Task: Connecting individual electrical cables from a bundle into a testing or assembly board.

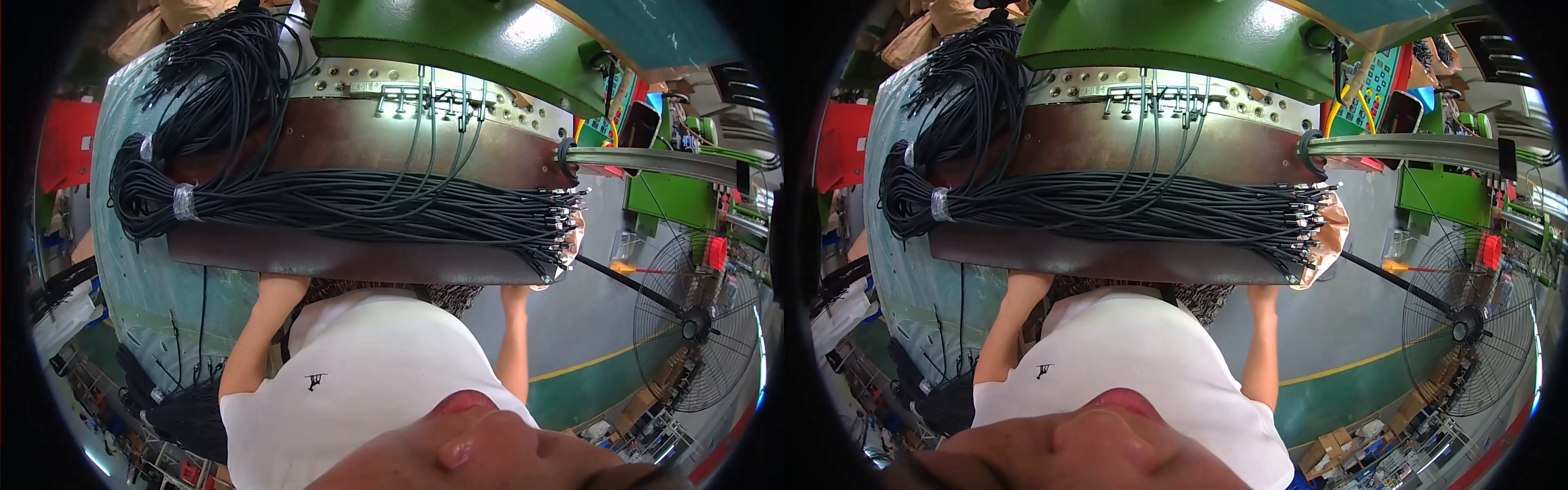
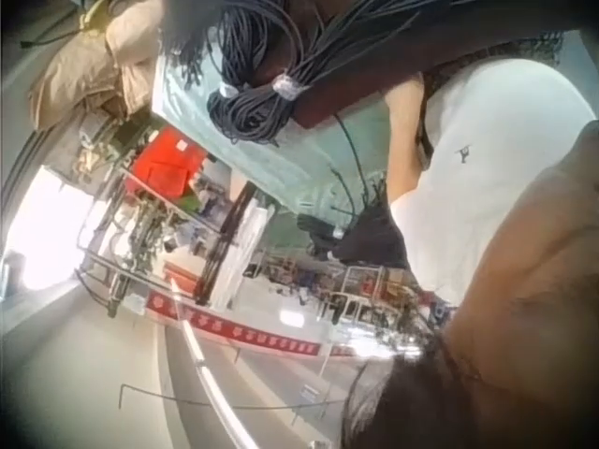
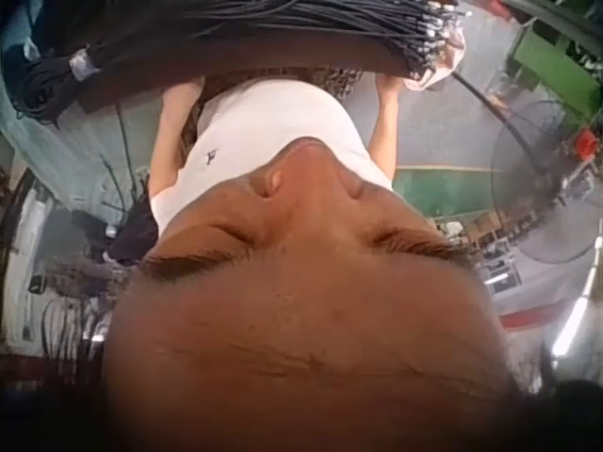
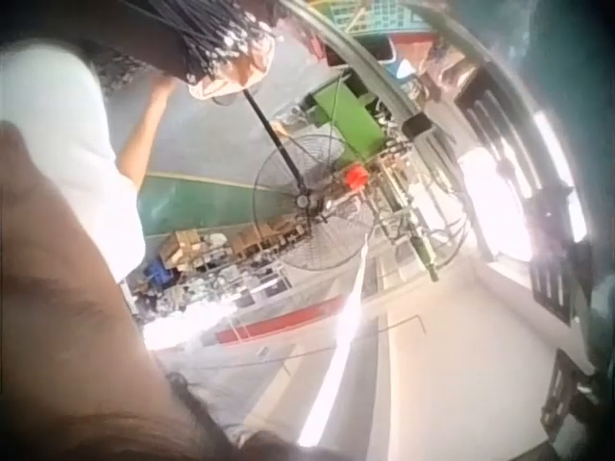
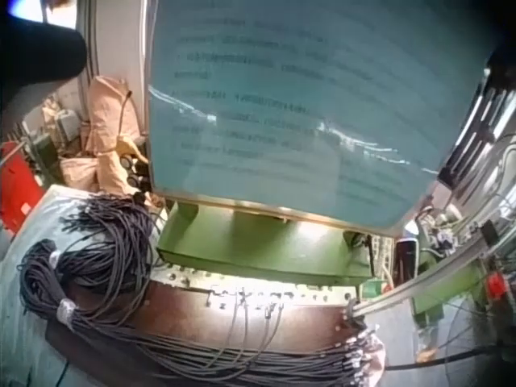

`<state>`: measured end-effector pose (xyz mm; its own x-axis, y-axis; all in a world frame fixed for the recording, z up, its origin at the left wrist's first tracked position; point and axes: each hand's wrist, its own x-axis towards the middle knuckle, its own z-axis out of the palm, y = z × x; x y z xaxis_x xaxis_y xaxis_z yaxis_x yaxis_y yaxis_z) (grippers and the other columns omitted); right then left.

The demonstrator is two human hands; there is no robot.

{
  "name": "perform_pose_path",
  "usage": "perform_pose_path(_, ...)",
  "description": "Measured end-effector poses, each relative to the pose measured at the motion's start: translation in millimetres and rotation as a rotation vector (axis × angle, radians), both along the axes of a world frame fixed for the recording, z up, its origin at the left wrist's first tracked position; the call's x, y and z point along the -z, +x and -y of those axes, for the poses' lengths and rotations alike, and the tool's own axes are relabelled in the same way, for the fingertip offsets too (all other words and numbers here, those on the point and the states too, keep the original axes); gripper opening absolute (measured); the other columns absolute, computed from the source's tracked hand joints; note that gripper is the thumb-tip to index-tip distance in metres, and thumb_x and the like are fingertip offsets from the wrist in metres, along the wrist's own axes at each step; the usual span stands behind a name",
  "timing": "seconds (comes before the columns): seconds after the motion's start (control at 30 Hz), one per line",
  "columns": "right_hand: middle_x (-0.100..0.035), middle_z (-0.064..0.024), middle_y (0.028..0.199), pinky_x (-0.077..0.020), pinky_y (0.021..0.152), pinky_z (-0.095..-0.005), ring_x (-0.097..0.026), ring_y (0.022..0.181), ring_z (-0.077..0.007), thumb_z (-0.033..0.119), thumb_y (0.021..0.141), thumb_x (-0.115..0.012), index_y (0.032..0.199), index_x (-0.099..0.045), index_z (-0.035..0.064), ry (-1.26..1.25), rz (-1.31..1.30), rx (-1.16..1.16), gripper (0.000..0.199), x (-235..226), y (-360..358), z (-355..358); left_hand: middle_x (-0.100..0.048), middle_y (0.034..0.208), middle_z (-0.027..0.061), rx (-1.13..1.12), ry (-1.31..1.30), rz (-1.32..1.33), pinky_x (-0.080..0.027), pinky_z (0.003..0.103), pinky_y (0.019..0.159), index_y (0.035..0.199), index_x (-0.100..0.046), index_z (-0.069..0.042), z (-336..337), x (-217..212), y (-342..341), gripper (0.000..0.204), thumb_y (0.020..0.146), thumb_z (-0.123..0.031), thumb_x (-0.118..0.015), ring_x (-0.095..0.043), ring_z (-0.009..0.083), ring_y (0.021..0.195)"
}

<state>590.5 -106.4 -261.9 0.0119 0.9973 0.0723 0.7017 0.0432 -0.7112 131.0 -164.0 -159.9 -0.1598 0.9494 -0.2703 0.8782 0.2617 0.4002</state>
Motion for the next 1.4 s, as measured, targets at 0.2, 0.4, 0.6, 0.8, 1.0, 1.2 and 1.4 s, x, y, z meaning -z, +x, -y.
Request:
perform_pose_path(0.2,-0.063,-0.0108,0.104,-0.0484,0.085,-0.033,-0.061,0.095,-0.0201,0.001,0.092,-0.051,0.111,-0.062,-0.0003,0.462,0.101,0.325,0.021,-144.7,62.1,-77.4,-0.061,0.114,0.0164,0.565,-0.488,0.626,-0.046,0.042,0.088,0.108,-0.062,-0.003,-40.3,-106.1,-6.4,0.035,0.088,-0.031,-0.059,-0.056,0.0343,0.106)
perform_pose_path(0.4,-0.06,-0.0129,0.111,-0.0442,0.088,-0.0407,-0.056,0.105,-0.0296,0.019,0.079,-0.068,0.119,-0.058,0.0043,0.624,0.495,-0.669,0.044,-187.9,-128.6,-197.8,-0.061,0.101,0.008,0.922,0.673,0.352,-0.045,0.037,0.09,0.096,-0.061,-0.006,-144.7,-100.1,96.4,0.028,0.084,-0.031,-0.061,-0.059,0.023,0.098)
perform_pose_path(0.6,-0.064,-0.0167,0.1,-0.0492,0.077,-0.0398,-0.061,0.09,-0.0324,0.047,0.084,-0.059,0.115,-0.057,0.0031,0.446,0.637,-0.805,0.054,-134.9,-199.7,-250.3,-0.053,0.068,0.0013,0.925,0.727,-0.145,-0.041,0.038,0.091,0.068,-0.053,-0.012,-197.7,-65.4,106.6,0.03,0.084,-0.036,-0.06,-0.057,0.0189,0.075)
perform_pose_path(0.8,-0.064,-0.0199,0.097,-0.0463,0.078,-0.04,-0.059,0.093,-0.0345,0.035,0.087,-0.061,0.108,-0.065,0.0062,0.265,0.451,-0.864,0.036,-171.7,-188.5,-235.7,-0.063,0.088,-0.0016,0.651,0.877,-0.911,-0.035,0.053,0.092,0.082,-0.068,-0.016,-238.1,-80.7,-69.1,0.013,0.083,-0.022,-0.055,-0.057,0.0133,0.098)
perform_pose_path(1.0,-0.067,-0.0127,0.08,-0.0471,0.062,-0.0357,-0.063,0.072,-0.031,0.033,0.09,-0.055,0.096,-0.071,0.0096,0.081,0.358,-0.689,0.029,-165.2,-176.2,-258.5,-0.064,0.094,0.0069,0.571,0.67,-0.405,-0.043,0.042,0.085,0.095,-0.065,-0.009,-225.0,-59.0,32.4,0.021,0.085,-0.026,-0.061,-0.058,0.0207,0.095)
perform_pose_path(1.2,-0.061,-0.0065,0.071,-0.0463,0.049,-0.0318,-0.06,0.057,-0.0235,0.027,0.086,-0.062,0.097,-0.067,0.0131,0.49,0.607,-0.551,0.019,-145.5,-173.4,-266.6,-0.063,0.102,0.0102,0.489,0.532,-0.166,-0.048,0.034,0.082,0.103,-0.063,-0.002,-218.3,-60.4,60.2,0.039,0.082,-0.035,-0.064,-0.058,0.0266,0.094)
perform_pose_path(1.4,-0.067,-0.0077,0.085,-0.0497,0.071,-0.0337,-0.063,0.077,-0.0243,0.008,0.083,-0.066,0.089,-0.068,0.0029,0.526,0.116,-0.074,0.009,-186.5,-56.0,-134.5,-0.056,0.118,0.0112,0.504,0.472,-0.319,-0.048,0.036,0.083,0.114,-0.057,0.0,-144.4,-68.3,12.4,0.044,0.078,-0.024,-0.068,-0.057,0.0273,0.097)
